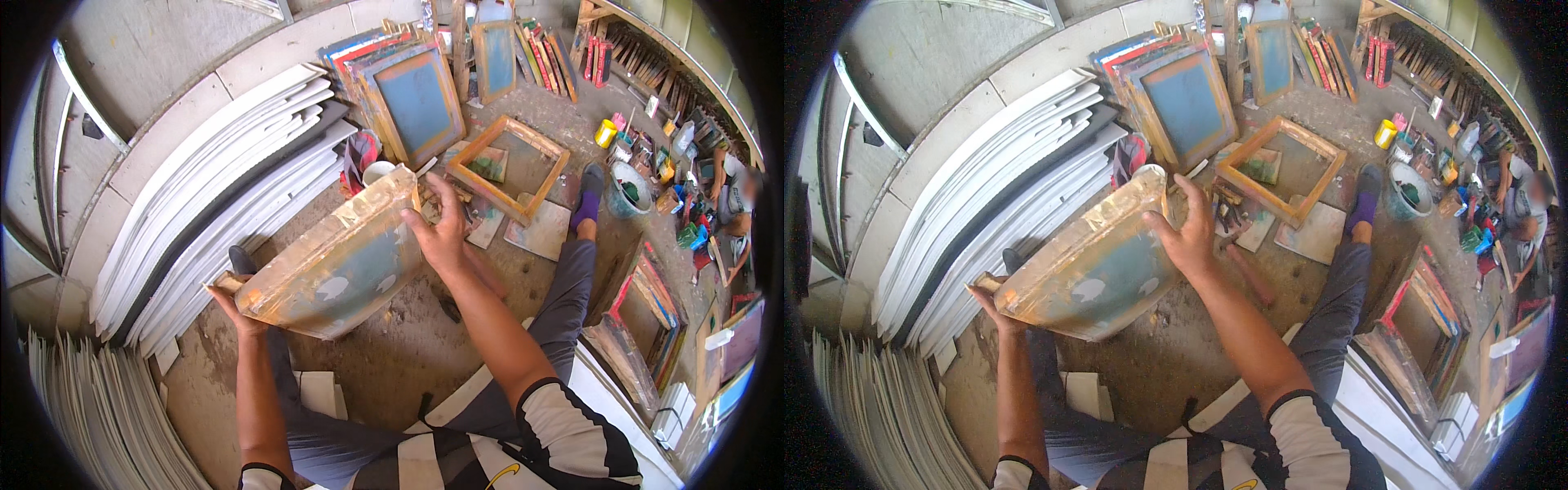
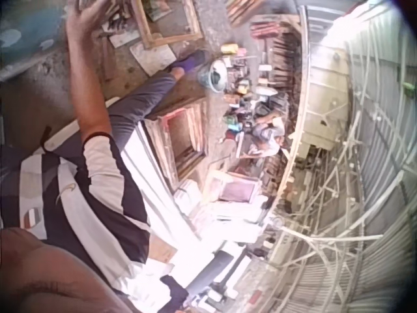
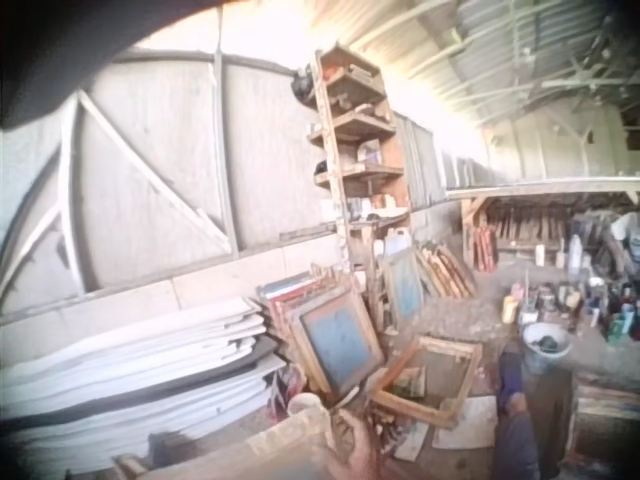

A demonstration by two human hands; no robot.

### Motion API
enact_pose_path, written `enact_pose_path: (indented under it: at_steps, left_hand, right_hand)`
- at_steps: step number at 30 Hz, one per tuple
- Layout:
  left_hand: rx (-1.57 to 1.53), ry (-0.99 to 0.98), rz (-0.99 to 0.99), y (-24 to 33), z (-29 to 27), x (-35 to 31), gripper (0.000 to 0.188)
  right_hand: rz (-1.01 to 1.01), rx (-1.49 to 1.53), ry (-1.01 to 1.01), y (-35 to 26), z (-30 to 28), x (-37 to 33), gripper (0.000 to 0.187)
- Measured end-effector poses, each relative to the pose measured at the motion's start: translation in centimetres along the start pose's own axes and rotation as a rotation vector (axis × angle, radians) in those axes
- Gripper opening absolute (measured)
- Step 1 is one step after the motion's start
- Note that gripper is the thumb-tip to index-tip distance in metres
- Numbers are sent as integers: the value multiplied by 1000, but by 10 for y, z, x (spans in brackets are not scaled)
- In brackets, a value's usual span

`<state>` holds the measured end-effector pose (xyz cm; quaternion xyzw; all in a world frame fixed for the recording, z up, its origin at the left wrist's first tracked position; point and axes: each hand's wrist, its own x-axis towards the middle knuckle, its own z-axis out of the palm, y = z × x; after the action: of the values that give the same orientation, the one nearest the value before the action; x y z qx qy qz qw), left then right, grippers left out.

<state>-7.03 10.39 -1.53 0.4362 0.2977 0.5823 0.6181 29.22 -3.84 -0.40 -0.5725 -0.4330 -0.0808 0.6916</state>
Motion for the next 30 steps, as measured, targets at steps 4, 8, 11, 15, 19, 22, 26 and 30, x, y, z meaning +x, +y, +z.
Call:
enact_pose_path:
  at_steps: [4, 8, 11, 15, 19, 22, 26, 30]
  left_hand:
    - [-11, -52, -5, -4, 6, 19, 82]
    - [-184, -54, -6, -11, -13, 39, 64]
    - [-201, -187, -13, -17, -22, 55, 61]
    - [-134, -113, -3, -22, -21, 87, 64]
    - [137, -258, -48, 0, -1, 105, 77]
    - [352, -266, -74, 26, 6, 98, 79]
    - [700, 76, 183, 49, 9, 103, 52]
    - [1265, 14, 901, 55, 115, 39, 40]
  right_hand:
    - [136, 13, 12, 16, 21, 1, 51]
    - [239, 78, 66, 12, 27, -5, 31]
    - [198, 109, 132, 6, 21, -6, 20]
    - [163, 21, 211, 11, 17, -15, 15]
    - [28, -136, 194, 11, 13, -16, 12]
    - [-71, -272, 149, -4, 16, -20, 8]
    - [-138, -309, 145, -5, 16, -22, 9]
    - [-171, -388, 159, -11, 8, -24, 8]
